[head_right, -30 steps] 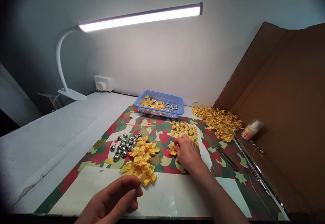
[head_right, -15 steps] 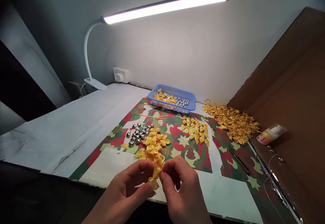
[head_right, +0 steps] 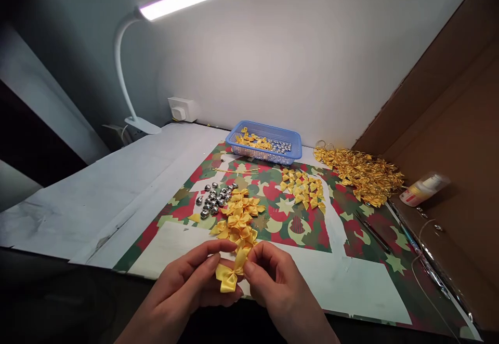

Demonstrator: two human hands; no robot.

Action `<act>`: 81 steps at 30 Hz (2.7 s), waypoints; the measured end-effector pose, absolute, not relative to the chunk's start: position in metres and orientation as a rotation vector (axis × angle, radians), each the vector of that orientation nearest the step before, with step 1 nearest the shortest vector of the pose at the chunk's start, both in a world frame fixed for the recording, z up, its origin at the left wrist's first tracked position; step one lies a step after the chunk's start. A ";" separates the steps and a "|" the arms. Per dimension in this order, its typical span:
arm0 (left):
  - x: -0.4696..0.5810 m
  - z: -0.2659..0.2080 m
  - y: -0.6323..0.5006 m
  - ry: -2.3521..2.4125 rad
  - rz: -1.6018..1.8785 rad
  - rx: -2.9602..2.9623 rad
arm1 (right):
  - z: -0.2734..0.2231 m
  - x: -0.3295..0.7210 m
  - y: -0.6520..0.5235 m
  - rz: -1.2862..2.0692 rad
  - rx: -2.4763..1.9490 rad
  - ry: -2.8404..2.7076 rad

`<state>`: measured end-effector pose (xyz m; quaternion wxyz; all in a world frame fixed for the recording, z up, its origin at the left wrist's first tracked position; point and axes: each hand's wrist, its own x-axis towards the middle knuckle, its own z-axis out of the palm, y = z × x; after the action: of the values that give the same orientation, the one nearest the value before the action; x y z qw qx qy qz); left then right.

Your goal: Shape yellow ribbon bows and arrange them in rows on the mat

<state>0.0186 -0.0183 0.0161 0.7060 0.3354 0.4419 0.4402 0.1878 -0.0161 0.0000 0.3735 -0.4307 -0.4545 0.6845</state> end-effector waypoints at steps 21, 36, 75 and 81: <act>0.010 0.023 -0.015 0.840 0.916 0.969 | -0.001 0.184 -0.009 1.947 -0.973 -1.030; 0.012 0.014 -0.007 0.931 1.014 1.007 | -0.007 0.175 -0.015 1.716 -0.985 -1.032; -0.007 0.024 0.005 0.994 0.740 0.877 | -0.002 0.173 -0.013 1.608 -1.136 -1.269; 0.002 0.012 0.005 0.949 0.798 1.070 | 0.019 0.176 -0.012 1.258 -1.308 -1.445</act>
<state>0.0020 0.0051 0.0117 0.6831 0.4773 0.4230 0.3559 0.1760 -0.0116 0.0186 0.3994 -0.5170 -0.5711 0.4970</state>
